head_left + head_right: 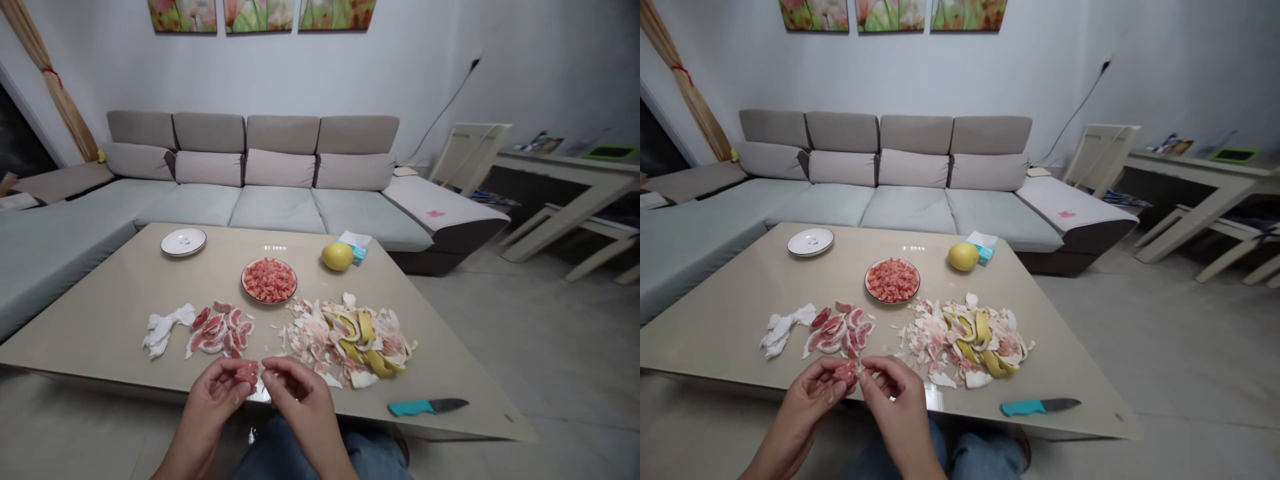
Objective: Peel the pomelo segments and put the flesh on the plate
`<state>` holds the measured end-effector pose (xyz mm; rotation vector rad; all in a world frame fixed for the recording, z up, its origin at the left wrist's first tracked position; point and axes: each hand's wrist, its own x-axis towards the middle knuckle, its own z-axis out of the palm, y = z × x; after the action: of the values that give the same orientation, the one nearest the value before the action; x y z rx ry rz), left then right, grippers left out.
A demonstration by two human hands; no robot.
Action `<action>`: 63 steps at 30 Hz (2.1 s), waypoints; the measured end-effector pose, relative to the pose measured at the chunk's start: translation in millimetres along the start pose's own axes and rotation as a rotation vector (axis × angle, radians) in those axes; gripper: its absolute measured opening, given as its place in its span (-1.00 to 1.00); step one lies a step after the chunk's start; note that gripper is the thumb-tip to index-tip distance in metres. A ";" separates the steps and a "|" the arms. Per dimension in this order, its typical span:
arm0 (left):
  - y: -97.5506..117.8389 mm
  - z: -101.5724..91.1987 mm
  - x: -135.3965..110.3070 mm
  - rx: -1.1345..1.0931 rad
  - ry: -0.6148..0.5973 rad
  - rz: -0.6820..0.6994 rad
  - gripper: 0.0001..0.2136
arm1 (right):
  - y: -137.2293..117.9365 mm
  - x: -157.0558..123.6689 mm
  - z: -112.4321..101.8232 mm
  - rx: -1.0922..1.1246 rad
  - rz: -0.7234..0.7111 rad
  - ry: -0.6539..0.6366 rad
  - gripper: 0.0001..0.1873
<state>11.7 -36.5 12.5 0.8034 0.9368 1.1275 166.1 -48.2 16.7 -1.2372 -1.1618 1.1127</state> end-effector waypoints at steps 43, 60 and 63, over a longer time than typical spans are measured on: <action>-4.5 -4.7 10.4 -0.506 0.052 -0.253 -0.81 | 43.8 27.4 -46.7 -0.975 -0.424 0.197 -0.73; -10.1 -13.3 14.1 0.081 -0.165 0.082 -0.73 | -12.7 9.7 -32.1 -0.363 -0.270 -0.315 -0.63; -6.5 -12.0 11.7 0.075 -0.232 0.054 -0.79 | -21.7 5.2 -22.9 -0.349 -0.325 -0.342 -0.74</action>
<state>5.1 -26.1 -0.5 1.0024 0.7705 1.0248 189.1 -45.8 38.7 -1.0840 -1.8079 0.9195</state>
